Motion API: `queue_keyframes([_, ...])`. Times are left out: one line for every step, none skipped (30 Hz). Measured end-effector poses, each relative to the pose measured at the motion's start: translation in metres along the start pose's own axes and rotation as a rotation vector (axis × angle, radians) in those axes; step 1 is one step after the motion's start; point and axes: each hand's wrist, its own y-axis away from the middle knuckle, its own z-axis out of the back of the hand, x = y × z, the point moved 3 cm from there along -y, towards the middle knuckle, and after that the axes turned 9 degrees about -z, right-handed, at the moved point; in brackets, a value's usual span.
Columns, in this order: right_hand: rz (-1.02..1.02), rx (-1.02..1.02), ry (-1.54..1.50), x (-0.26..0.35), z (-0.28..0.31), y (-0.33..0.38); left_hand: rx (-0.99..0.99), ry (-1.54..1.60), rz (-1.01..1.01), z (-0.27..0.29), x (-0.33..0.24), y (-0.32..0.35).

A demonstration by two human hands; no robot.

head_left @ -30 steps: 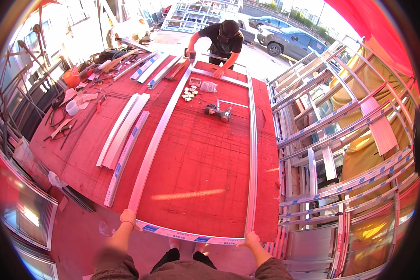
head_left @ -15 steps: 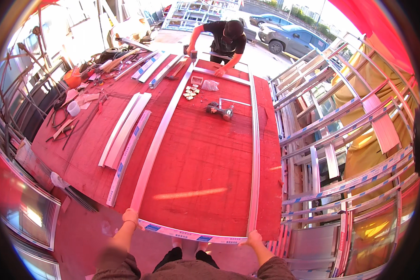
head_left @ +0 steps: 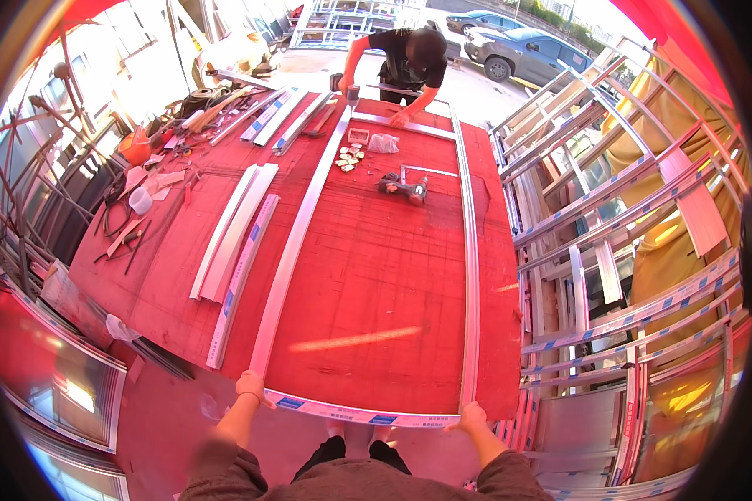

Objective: The person positions and aligns long aluminum window frame profiles on a red workbench, repeatedly adjusting their placement to form a rectangular frame. A coworker is visible across the bench handling tools and small parts. The person lifts and repositions the profiles multiple times, checking alignment by hand.

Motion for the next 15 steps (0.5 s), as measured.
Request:
queue_keyframes([0.002, 0.013, 0.001, -0.001, 0.000, -0.001, 0.021, 0.010, 0.009, -0.001, 0.001, 0.000])
queue_keyframes([-0.001, 0.017, 0.004, -0.001, 0.001, -0.001, 0.000, 0.005, -0.002, -0.001, 0.002, 0.000])
queue_keyframes([-0.002, 0.028, -0.002, 0.000, 0.000, -0.001, -0.005, -0.002, -0.013, -0.001, 0.001, 0.000])
queue_keyframes([-0.008, 0.029, -0.004, 0.000, -0.001, -0.002, 0.006, -0.015, -0.018, -0.001, 0.001, 0.000])
queue_keyframes([-0.021, 0.028, -0.002, -0.001, -0.002, -0.003, -0.011, -0.013, 0.008, 0.000, 0.000, 0.001])
queue_keyframes([-0.022, 0.028, -0.016, -0.001, -0.003, -0.004, -0.008, -0.007, 0.010, 0.001, 0.000, 0.001])
queue_keyframes([-0.028, 0.025, -0.027, -0.001, -0.004, -0.005, -0.004, -0.002, 0.011, 0.002, 0.000, 0.002])
queue_keyframes([-0.044, 0.020, -0.032, -0.002, -0.005, -0.006, 0.011, -0.002, 0.017, 0.003, 0.000, 0.003])
queue_keyframes([-0.037, 0.021, -0.044, -0.002, -0.007, -0.006, 0.005, 0.007, 0.012, 0.005, 0.000, 0.003])
queue_keyframes([-0.040, 0.018, -0.051, -0.002, -0.009, -0.007, 0.010, 0.010, 0.011, 0.006, 0.000, 0.004])
queue_keyframes([-0.050, 0.011, -0.049, -0.002, -0.010, -0.007, 0.028, 0.007, 0.012, 0.007, 0.000, 0.004])
queue_keyframes([-0.036, 0.014, -0.050, -0.002, -0.011, -0.008, 0.012, 0.003, -0.003, 0.008, -0.001, 0.005])
queue_keyframes([-0.029, 0.013, -0.041, -0.002, -0.011, -0.009, 0.009, -0.007, -0.014, 0.009, -0.002, 0.006])
queue_keyframes([-0.024, 0.006, -0.027, -0.002, -0.012, -0.009, 0.006, -0.018, -0.026, 0.009, -0.002, 0.007])
queue_keyframes([-0.013, 0.007, -0.034, -0.002, -0.012, -0.009, -0.002, -0.018, -0.024, 0.010, -0.002, 0.007])
